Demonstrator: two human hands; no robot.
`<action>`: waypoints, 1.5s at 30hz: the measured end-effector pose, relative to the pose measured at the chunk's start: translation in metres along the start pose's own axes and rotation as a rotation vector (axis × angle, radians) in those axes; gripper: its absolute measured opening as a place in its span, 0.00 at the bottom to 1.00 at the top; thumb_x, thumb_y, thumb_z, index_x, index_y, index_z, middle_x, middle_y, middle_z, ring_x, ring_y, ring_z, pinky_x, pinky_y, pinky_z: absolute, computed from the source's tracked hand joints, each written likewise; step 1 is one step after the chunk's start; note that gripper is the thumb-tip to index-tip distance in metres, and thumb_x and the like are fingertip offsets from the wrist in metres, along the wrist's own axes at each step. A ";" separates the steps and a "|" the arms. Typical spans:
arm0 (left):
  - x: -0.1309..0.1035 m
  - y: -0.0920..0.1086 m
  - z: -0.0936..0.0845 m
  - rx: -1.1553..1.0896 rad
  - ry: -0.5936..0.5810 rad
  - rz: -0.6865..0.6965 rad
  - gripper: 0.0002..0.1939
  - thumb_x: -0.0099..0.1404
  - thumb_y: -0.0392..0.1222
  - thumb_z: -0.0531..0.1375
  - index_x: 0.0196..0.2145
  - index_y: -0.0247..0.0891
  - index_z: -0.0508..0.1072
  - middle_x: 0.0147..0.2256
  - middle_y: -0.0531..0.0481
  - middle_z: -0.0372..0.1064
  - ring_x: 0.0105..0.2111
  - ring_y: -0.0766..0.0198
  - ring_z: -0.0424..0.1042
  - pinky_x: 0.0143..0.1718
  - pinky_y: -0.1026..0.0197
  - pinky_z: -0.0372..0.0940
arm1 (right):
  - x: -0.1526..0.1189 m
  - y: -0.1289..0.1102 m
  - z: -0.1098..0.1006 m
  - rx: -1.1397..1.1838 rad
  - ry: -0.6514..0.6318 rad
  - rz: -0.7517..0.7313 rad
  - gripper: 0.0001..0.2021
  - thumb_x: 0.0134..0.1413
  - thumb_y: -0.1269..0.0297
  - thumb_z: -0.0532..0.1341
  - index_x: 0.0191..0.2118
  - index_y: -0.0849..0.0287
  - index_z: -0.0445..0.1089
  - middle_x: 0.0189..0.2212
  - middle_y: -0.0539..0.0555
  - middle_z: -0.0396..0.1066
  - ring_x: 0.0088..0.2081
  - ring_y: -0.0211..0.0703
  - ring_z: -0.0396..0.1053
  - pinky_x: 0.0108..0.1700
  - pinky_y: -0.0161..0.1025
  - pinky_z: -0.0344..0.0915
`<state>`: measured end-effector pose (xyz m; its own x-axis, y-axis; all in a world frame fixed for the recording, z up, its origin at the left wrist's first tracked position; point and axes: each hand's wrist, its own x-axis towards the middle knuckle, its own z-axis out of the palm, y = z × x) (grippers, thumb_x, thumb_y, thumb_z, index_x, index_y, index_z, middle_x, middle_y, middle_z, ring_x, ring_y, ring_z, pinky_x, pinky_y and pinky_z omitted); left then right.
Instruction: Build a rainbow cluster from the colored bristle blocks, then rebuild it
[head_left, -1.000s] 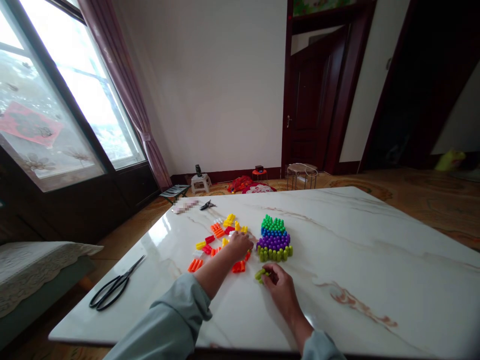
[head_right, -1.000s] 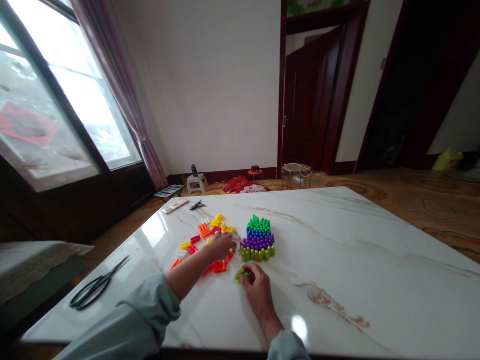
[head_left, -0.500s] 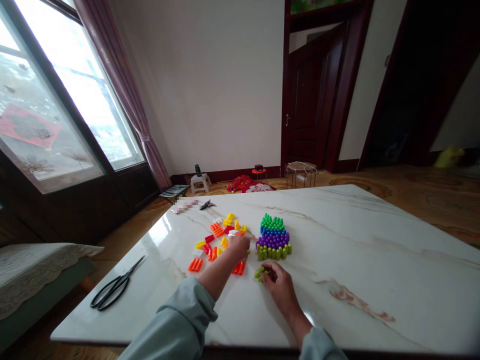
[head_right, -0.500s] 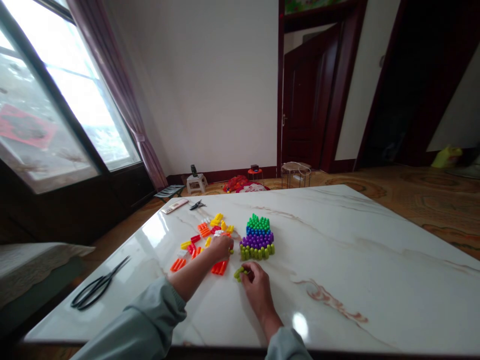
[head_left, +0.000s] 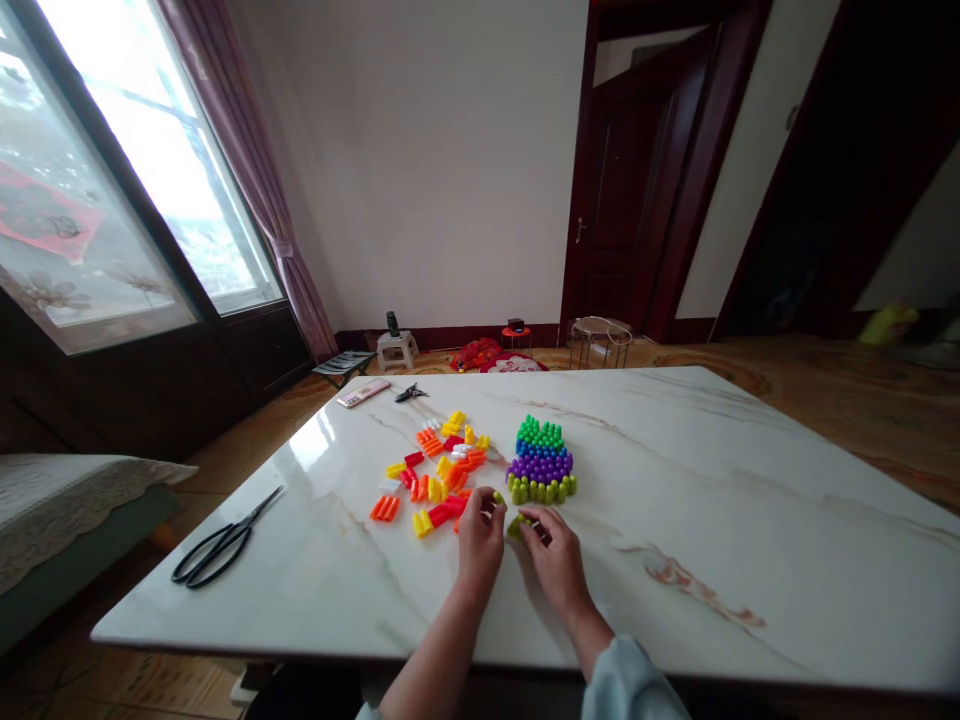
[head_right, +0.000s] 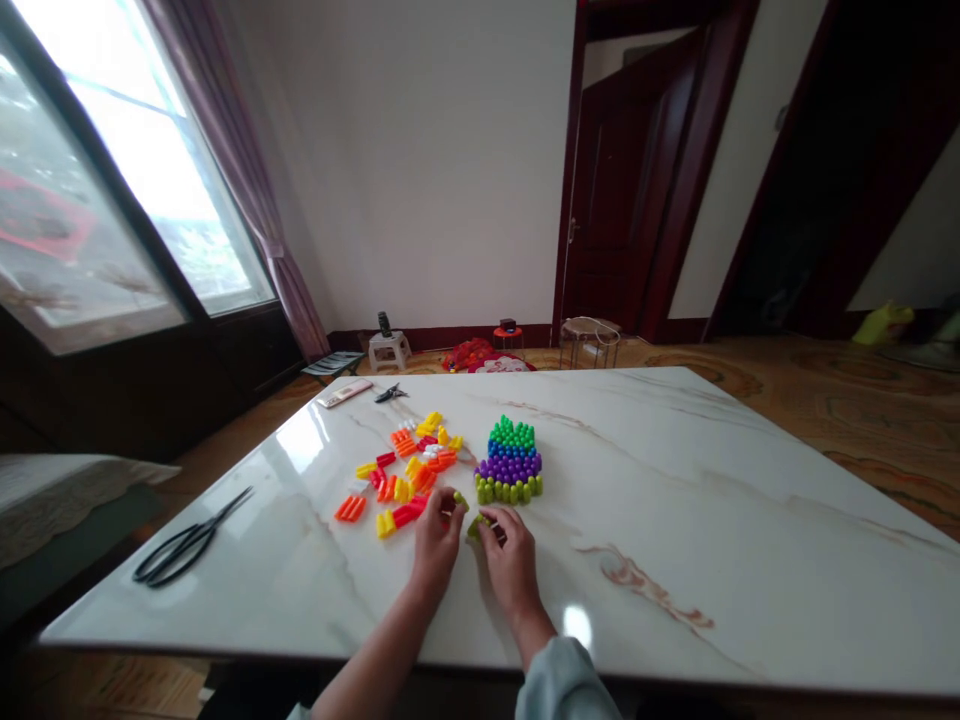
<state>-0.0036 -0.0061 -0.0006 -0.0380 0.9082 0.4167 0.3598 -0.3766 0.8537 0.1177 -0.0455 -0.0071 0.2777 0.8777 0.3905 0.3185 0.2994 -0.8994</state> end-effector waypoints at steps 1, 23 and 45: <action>-0.003 0.001 0.002 0.026 -0.035 0.005 0.04 0.62 0.39 0.54 0.37 0.39 0.65 0.31 0.51 0.69 0.30 0.65 0.70 0.33 0.63 0.65 | -0.001 0.000 -0.001 -0.025 0.010 -0.005 0.14 0.54 0.57 0.58 0.40 0.60 0.75 0.38 0.58 0.73 0.38 0.45 0.71 0.40 0.39 0.68; -0.002 0.002 0.006 0.269 -0.148 0.019 0.07 0.62 0.32 0.54 0.38 0.40 0.67 0.37 0.49 0.70 0.37 0.62 0.70 0.39 0.62 0.63 | 0.012 0.009 -0.027 -0.543 0.193 -0.084 0.11 0.57 0.54 0.55 0.33 0.57 0.65 0.32 0.56 0.69 0.28 0.42 0.66 0.34 0.39 0.62; 0.000 0.003 0.007 0.289 -0.153 0.053 0.07 0.62 0.31 0.55 0.36 0.40 0.67 0.36 0.49 0.70 0.37 0.63 0.70 0.37 0.63 0.62 | 0.026 -0.003 -0.017 -0.939 0.001 0.171 0.12 0.58 0.55 0.56 0.32 0.54 0.73 0.30 0.51 0.76 0.29 0.41 0.70 0.27 0.36 0.48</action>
<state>0.0042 -0.0064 -0.0003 0.1201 0.9140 0.3875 0.6083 -0.3762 0.6989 0.1395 -0.0297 0.0093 0.3884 0.8813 0.2693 0.8709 -0.2555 -0.4198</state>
